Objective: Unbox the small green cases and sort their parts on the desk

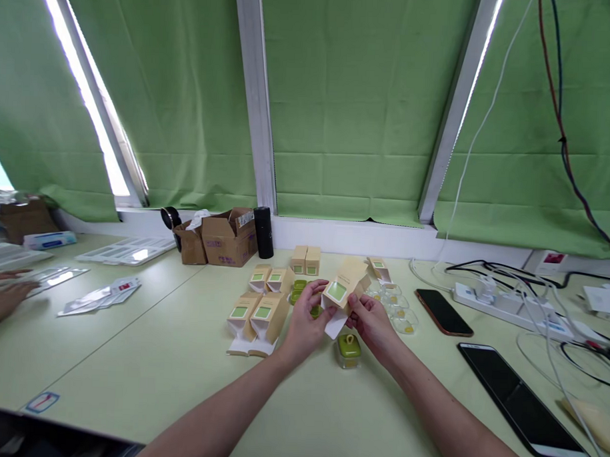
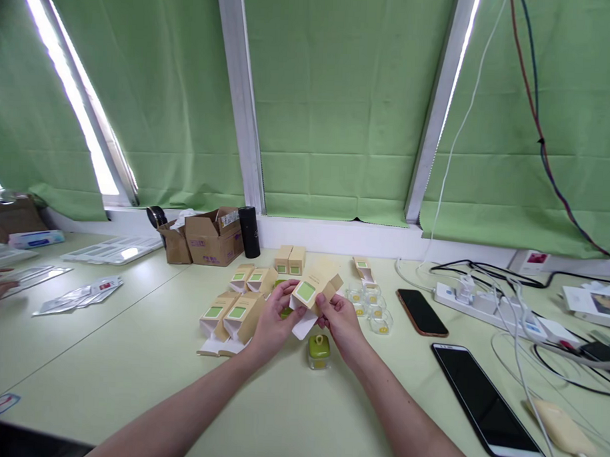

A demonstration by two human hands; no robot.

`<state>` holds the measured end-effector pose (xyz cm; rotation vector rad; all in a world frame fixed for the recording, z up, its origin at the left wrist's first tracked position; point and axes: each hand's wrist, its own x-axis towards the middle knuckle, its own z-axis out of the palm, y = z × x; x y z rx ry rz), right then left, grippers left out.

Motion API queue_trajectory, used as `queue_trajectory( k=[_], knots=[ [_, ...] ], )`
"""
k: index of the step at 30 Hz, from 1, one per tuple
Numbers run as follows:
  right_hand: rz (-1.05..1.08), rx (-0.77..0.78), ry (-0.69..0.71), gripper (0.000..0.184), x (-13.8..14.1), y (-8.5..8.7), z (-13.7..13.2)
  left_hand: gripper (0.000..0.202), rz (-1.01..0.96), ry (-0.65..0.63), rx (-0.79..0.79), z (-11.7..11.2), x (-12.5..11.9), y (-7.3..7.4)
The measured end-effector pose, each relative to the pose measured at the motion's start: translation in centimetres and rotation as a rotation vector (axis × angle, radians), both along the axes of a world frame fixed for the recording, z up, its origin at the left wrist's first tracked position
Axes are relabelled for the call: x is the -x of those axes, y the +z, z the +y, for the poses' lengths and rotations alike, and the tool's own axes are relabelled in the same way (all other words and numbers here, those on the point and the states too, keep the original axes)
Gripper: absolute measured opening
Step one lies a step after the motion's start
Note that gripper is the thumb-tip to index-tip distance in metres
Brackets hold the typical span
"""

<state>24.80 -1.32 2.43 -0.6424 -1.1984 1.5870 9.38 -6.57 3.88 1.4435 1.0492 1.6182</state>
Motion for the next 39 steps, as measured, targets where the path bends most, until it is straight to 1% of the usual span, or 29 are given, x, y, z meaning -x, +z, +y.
queue_trajectory(
  k=[3,6,10,11,13,18,22,27,35,39],
  knots=[
    [0.004,0.016,-0.006,0.059,-0.1,0.1,-0.1,0.054,0.010,-0.012,0.001,0.0,0.1,-0.2],
    [0.019,0.039,0.006,0.060,0.0,0.1,-0.1,0.043,0.022,-0.014,-0.027,0.0,0.1,-0.4],
    [-0.003,0.039,0.020,0.061,0.3,-0.1,0.0,0.036,0.093,0.075,-0.066,0.2,0.1,-0.5],
    [-0.014,0.039,0.021,0.061,0.3,-0.2,0.0,0.036,0.108,0.098,-0.075,0.2,0.1,-0.5],
    [-0.021,0.041,0.017,0.061,0.3,-0.3,0.1,0.040,0.117,0.103,-0.084,0.2,0.1,-0.5],
    [0.006,0.073,0.006,0.058,0.1,-0.2,0.1,0.062,0.040,0.009,-0.039,0.0,-0.1,-0.2],
    [0.000,0.123,-0.011,0.060,-0.1,0.1,-0.1,0.059,-0.106,-0.072,0.016,0.1,-0.1,-0.3],
    [-0.007,0.109,0.002,0.057,-0.3,0.5,-0.3,0.058,-0.343,-0.206,0.114,0.3,0.5,-0.3],
    [-0.061,0.104,-0.077,0.058,-0.4,0.5,-0.2,0.053,-0.596,-0.321,0.204,0.1,0.6,0.3],
    [-0.064,0.105,-0.103,0.059,-0.4,0.4,-0.1,0.057,-0.676,-0.388,0.237,0.1,0.3,0.6]
  ],
)
